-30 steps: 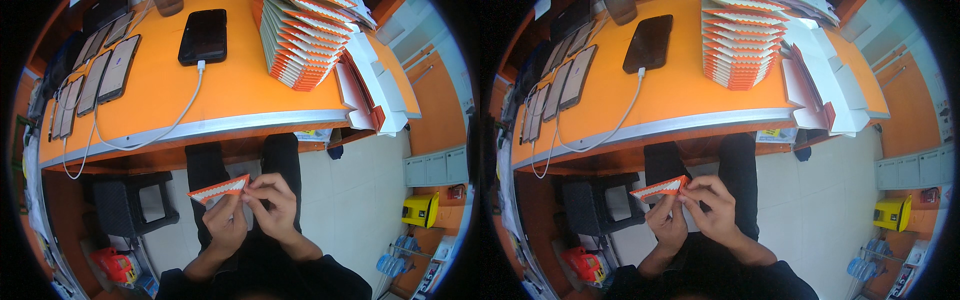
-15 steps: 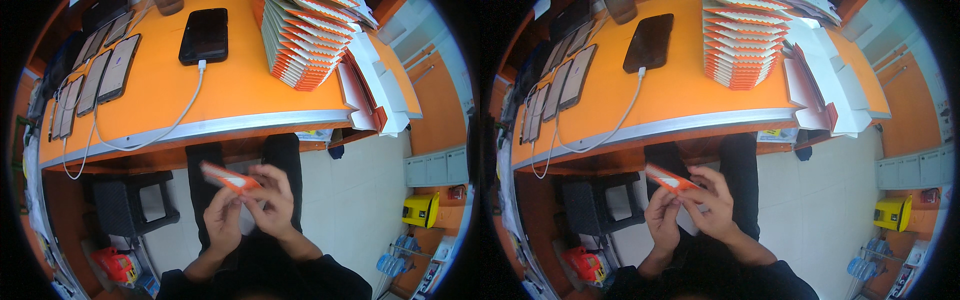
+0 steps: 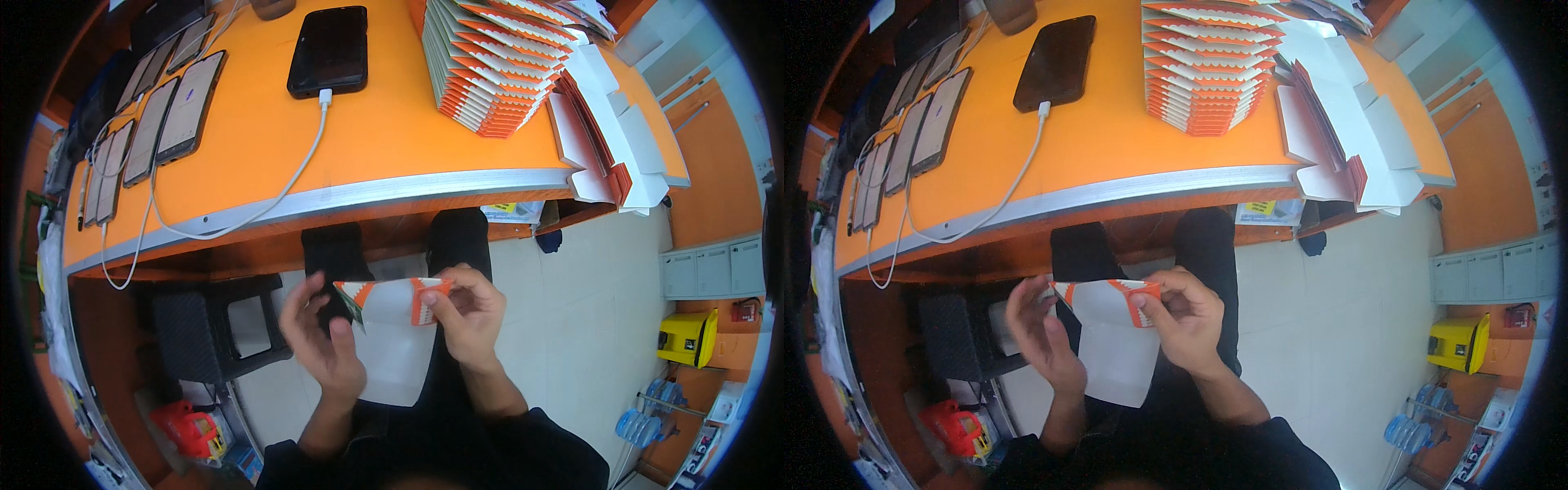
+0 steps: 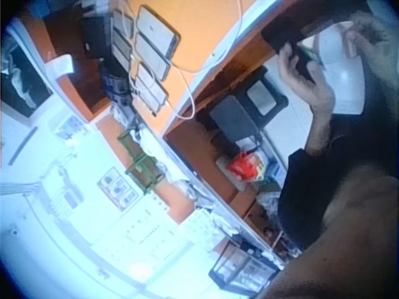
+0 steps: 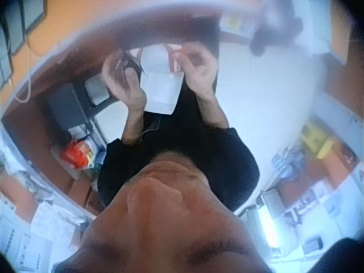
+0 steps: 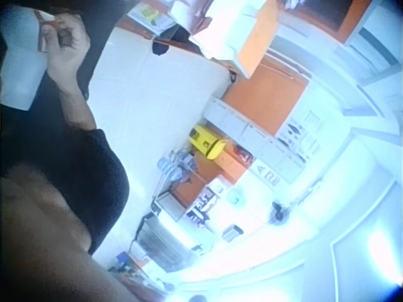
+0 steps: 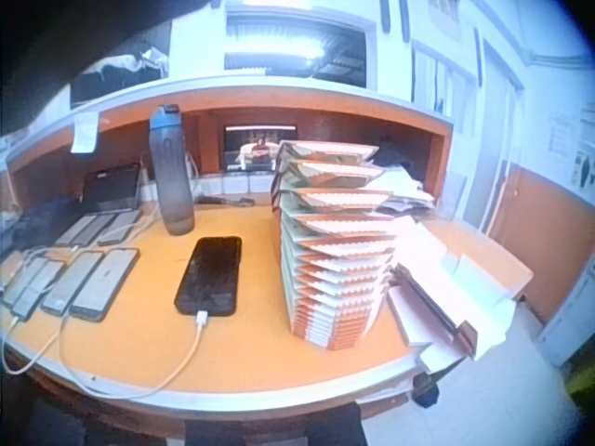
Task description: The person folds flat paperboard pieces into small rectangular boxes and stacks them on the desk. They repeatedly pick up a flat piece, fold the sides and flaps, and place the finished box on a growing stack.
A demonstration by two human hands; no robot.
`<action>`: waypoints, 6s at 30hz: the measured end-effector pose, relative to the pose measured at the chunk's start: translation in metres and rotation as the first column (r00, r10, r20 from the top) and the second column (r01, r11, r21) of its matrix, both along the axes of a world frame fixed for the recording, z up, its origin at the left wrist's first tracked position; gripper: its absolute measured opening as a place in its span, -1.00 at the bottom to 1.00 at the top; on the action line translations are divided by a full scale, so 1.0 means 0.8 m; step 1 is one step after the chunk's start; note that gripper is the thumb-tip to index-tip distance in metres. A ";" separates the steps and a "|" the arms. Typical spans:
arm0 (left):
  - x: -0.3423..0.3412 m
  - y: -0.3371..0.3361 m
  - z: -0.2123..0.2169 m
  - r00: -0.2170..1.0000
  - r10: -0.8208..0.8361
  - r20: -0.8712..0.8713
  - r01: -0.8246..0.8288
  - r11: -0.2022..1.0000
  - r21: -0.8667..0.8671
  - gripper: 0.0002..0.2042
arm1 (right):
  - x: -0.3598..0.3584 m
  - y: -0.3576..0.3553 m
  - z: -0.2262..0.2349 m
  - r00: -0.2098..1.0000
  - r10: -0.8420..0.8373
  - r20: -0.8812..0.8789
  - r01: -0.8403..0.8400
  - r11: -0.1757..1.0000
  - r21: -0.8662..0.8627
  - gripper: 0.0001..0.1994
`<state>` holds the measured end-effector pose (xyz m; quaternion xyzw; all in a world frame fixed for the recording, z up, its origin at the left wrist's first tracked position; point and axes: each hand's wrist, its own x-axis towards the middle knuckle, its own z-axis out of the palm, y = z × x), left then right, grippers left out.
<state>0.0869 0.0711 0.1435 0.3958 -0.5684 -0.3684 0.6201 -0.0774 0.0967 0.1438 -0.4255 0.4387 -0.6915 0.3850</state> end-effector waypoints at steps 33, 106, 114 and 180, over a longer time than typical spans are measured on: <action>0.043 0.036 -0.005 0.873 -0.257 0.414 0.288 0.958 -0.013 -0.40 | -0.011 0.031 -0.003 0.943 0.239 0.230 -0.322 0.828 0.459 -0.77; -0.206 -0.294 0.182 0.713 0.010 0.701 0.564 0.585 -0.583 -0.68 | -0.215 -0.231 0.290 -0.198 -0.439 -0.876 -0.088 0.898 -0.431 -0.52; -0.208 -0.297 0.178 0.784 0.008 0.621 0.514 0.553 -0.656 -0.72 | -0.218 -0.232 0.271 -0.176 -0.516 -0.839 -0.161 0.855 -0.492 -0.44; -0.216 -0.301 0.161 0.877 -0.111 0.468 0.443 0.565 -0.696 -0.67 | -0.188 -0.391 0.297 -0.031 0.029 -0.999 0.182 0.983 0.023 -0.24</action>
